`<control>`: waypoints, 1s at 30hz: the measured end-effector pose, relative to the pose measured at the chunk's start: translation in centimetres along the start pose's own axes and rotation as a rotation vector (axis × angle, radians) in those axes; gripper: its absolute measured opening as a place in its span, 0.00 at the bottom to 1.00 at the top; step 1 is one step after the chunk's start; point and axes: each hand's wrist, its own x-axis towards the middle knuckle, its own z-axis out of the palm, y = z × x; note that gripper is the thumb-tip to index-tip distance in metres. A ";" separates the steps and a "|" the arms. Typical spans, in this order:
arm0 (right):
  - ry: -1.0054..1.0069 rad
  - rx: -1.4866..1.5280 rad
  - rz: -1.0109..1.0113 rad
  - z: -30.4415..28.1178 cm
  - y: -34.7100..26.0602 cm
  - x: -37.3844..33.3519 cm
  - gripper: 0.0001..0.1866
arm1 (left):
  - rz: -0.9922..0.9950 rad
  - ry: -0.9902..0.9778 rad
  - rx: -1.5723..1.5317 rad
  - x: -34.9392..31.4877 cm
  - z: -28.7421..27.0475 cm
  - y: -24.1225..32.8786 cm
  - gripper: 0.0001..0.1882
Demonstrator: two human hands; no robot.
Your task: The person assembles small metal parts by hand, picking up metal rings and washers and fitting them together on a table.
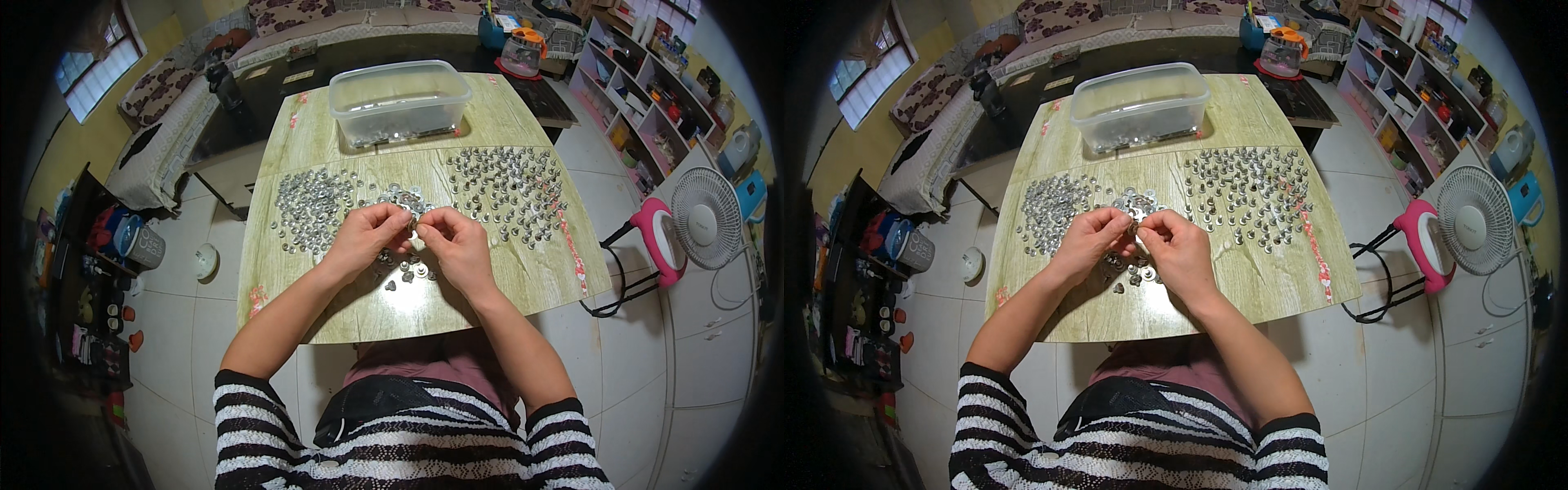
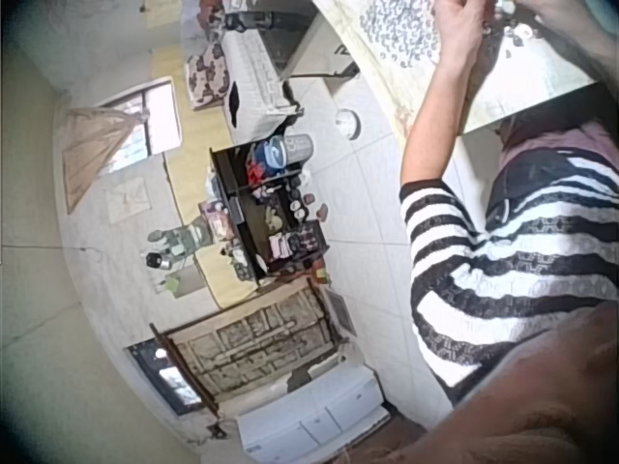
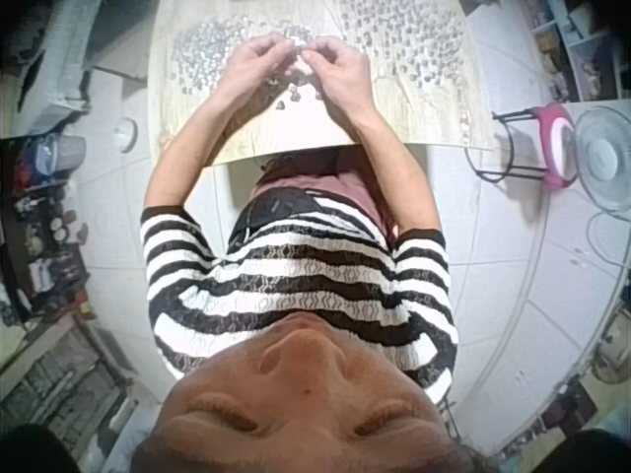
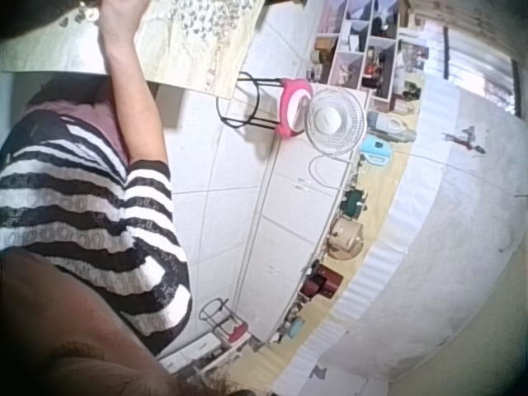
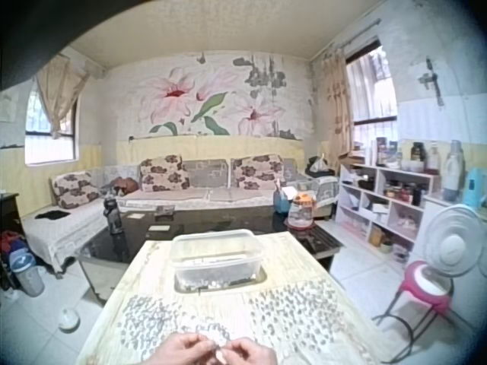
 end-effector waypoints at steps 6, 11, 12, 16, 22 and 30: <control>0.017 -0.042 -0.048 -0.2 0.1 0.2 0.04 | 0.144 0.010 0.023 -0.5 0.7 0.5 0.10; -0.016 -0.102 -0.054 -0.1 -0.4 0.3 0.05 | 0.019 0.020 -0.004 -0.3 0.3 0.5 0.10; -0.018 -0.101 -0.055 -0.1 -0.5 0.4 0.05 | -0.022 0.024 0.010 -0.3 0.3 0.6 0.09; -0.039 -0.170 -0.096 -0.2 -0.6 1.1 0.06 | 0.135 0.099 0.002 -0.5 1.0 1.7 0.10; -0.075 -0.172 -0.082 0.1 -0.9 2.1 0.06 | 0.017 0.060 0.117 -0.1 -0.4 2.1 0.12; -0.070 -0.081 -0.100 0.3 -0.2 3.1 0.05 | 0.070 0.007 -0.085 0.3 -0.7 2.6 0.18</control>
